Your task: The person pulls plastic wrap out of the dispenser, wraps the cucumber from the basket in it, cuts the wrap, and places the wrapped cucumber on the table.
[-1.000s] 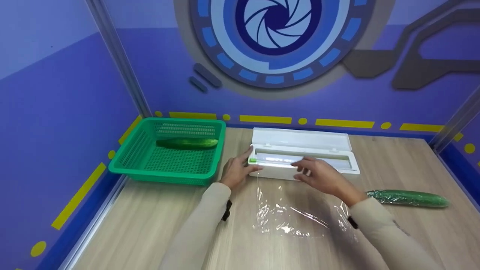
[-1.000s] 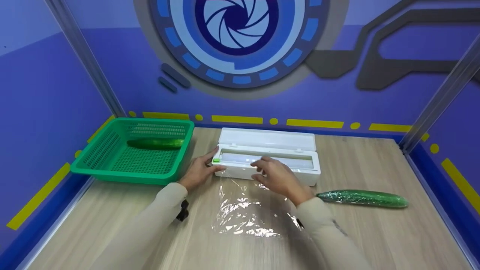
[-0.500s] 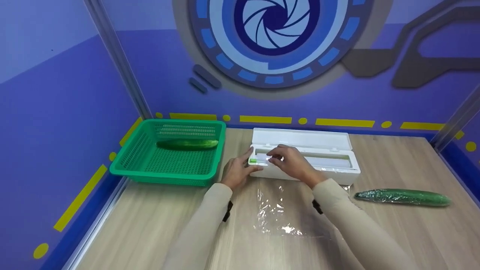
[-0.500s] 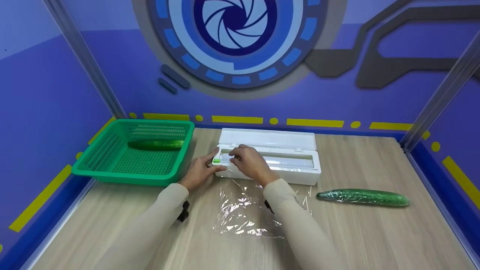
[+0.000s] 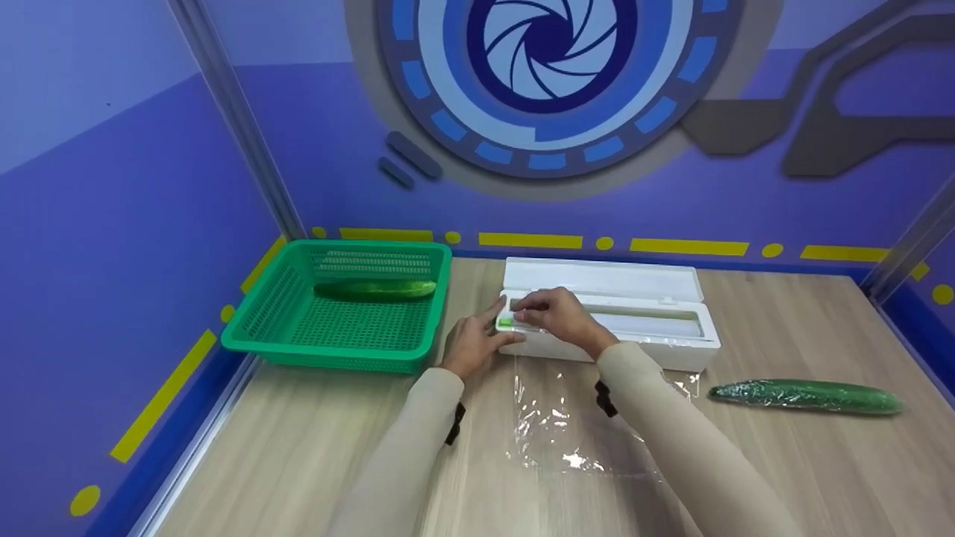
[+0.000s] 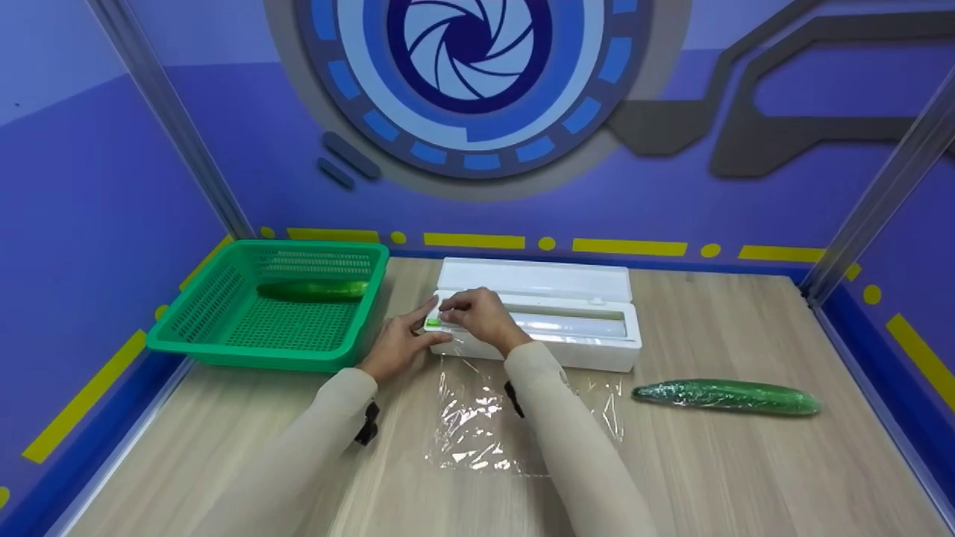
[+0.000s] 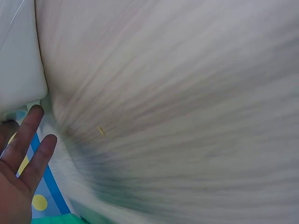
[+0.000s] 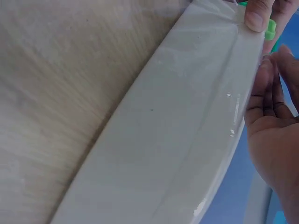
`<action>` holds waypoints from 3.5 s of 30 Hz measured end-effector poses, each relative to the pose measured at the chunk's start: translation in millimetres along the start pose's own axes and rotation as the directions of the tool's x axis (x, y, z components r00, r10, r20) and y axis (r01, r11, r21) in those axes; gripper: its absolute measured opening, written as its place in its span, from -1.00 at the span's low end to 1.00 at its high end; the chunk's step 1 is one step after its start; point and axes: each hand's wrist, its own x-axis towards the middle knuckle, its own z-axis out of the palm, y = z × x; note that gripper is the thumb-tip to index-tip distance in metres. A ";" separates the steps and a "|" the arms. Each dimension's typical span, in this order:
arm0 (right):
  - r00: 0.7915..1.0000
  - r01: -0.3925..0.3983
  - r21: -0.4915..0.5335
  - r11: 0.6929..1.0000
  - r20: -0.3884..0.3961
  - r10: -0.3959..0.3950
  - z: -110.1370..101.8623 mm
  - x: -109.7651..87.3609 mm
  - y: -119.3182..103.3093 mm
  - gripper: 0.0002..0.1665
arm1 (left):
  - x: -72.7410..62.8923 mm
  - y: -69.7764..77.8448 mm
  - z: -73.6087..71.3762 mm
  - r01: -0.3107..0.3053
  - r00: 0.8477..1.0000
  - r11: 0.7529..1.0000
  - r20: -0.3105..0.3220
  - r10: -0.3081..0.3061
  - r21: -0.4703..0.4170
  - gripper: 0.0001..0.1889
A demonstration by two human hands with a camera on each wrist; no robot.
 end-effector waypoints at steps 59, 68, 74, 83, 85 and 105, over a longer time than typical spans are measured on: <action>0.981 0.190 -0.324 0.927 0.033 -0.189 -58.0 -43.6 24.2 -0.93 | 1.2 1.7 4.4 -0.003 1.000 0.985 -0.002 0.003 -0.170 -0.16; 0.988 0.147 -0.336 0.930 0.012 -0.151 -85.4 -67.4 37.6 -0.94 | -0.4 -2.6 2.6 -0.021 1.000 0.992 -0.018 0.019 -0.124 -0.17; 0.992 0.120 -0.345 0.931 0.007 -0.125 -93.3 -79.6 41.1 -0.94 | -2.1 -4.0 2.1 -0.021 1.000 0.994 -0.012 0.020 -0.108 -0.16; 0.990 0.141 -0.362 0.921 0.027 -0.140 -95.6 -80.8 42.7 -0.92 | -2.1 -1.4 1.3 -0.007 1.000 0.993 -0.015 0.005 -0.122 -0.17; 0.990 0.136 -0.357 0.924 0.023 -0.137 -95.9 -81.2 43.6 -0.92 | -1.6 -0.9 0.6 -0.010 1.000 0.993 -0.010 0.009 -0.117 -0.17; 0.992 0.073 -0.259 0.963 -0.079 -0.096 -87.3 -84.5 48.4 -0.95 | -1.2 -1.2 1.9 -0.015 1.000 0.993 -0.019 0.013 -0.118 -0.17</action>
